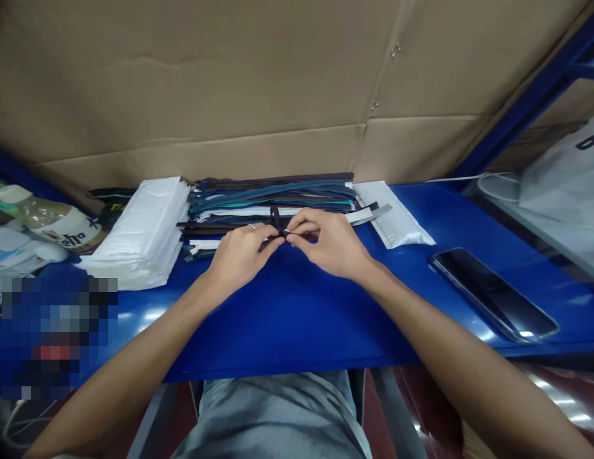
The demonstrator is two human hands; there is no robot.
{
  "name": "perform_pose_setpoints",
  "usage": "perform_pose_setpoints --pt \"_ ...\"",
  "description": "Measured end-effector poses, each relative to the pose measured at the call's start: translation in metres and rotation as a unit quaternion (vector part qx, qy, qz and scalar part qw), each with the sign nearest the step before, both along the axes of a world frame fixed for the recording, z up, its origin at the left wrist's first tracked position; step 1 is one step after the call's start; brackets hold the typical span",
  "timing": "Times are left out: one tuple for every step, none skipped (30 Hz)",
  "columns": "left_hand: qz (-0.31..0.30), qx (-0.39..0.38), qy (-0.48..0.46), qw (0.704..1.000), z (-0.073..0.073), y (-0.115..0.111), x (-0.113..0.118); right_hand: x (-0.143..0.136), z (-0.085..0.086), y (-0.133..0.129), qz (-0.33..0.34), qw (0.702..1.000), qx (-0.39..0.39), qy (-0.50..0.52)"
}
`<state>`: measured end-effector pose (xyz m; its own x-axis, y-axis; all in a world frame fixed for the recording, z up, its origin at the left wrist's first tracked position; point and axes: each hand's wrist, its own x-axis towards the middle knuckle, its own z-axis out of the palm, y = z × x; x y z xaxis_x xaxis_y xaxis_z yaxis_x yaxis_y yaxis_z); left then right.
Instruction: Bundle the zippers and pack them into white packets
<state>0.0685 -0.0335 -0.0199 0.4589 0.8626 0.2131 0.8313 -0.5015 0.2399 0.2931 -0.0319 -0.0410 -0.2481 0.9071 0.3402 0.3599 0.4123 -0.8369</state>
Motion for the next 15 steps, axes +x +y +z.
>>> perform_pose_setpoints --pt "-0.001 0.005 0.003 1.0 0.0 0.0 0.0 -0.001 0.0 -0.001 0.002 1.0 0.003 0.0" --pt "-0.003 0.011 0.002 1.0 -0.001 0.0 0.0 -0.002 0.0 -0.001 0.002 1.0 0.005 0.001" --pt "-0.005 0.017 -0.003 1.0 -0.001 0.0 0.001 -0.003 0.0 -0.001 0.0 1.0 0.007 0.004" --pt "-0.004 0.023 -0.009 1.0 0.0 0.0 0.002 -0.003 0.001 -0.001 -0.002 1.0 0.008 0.005" --pt "-0.001 0.028 -0.015 0.999 0.001 0.0 0.002 -0.002 0.001 0.0 -0.008 1.0 0.009 0.004" --pt "0.008 0.033 -0.019 0.999 0.003 0.001 0.001 -0.001 0.003 0.001 -0.019 1.0 0.011 -0.003" --pt "0.024 0.036 -0.022 0.999 0.006 0.002 -0.002 0.003 0.005 0.003 -0.039 0.999 0.015 -0.016" --pt "0.046 0.038 -0.026 0.998 0.009 0.004 -0.007 0.009 0.008 0.005 -0.069 0.997 0.019 -0.036" --pt "0.075 0.039 -0.03 0.996 0.013 0.008 -0.015 0.017 0.011 0.008 -0.106 0.992 0.025 -0.061" --pt "0.109 0.041 -0.033 0.993 0.018 0.012 -0.025 0.029 0.015 0.011 -0.149 0.984 0.03 -0.088" --pt "0.147 0.042 -0.038 0.988 0.023 0.016 -0.038 0.043 0.019 0.014 -0.195 0.973 0.035 -0.118" --pt "0.182 0.047 -0.038 0.981 0.028 0.021 -0.053 0.059 0.022 0.017 -0.239 0.959 0.04 -0.146" --pt "0.219 0.057 -0.031 0.974 0.034 0.025 -0.068 0.076 0.025 0.02 -0.282 0.943 0.044 -0.169" --pt "0.255 0.064 -0.027 0.964 0.038 0.029 -0.083 0.093 0.027 0.023 -0.322 0.926 0.051 -0.193" --pt "0.274 0.07 -0.03 0.959 0.043 0.031 -0.096 0.108 0.027 0.025 -0.357 0.908 0.054 -0.212"
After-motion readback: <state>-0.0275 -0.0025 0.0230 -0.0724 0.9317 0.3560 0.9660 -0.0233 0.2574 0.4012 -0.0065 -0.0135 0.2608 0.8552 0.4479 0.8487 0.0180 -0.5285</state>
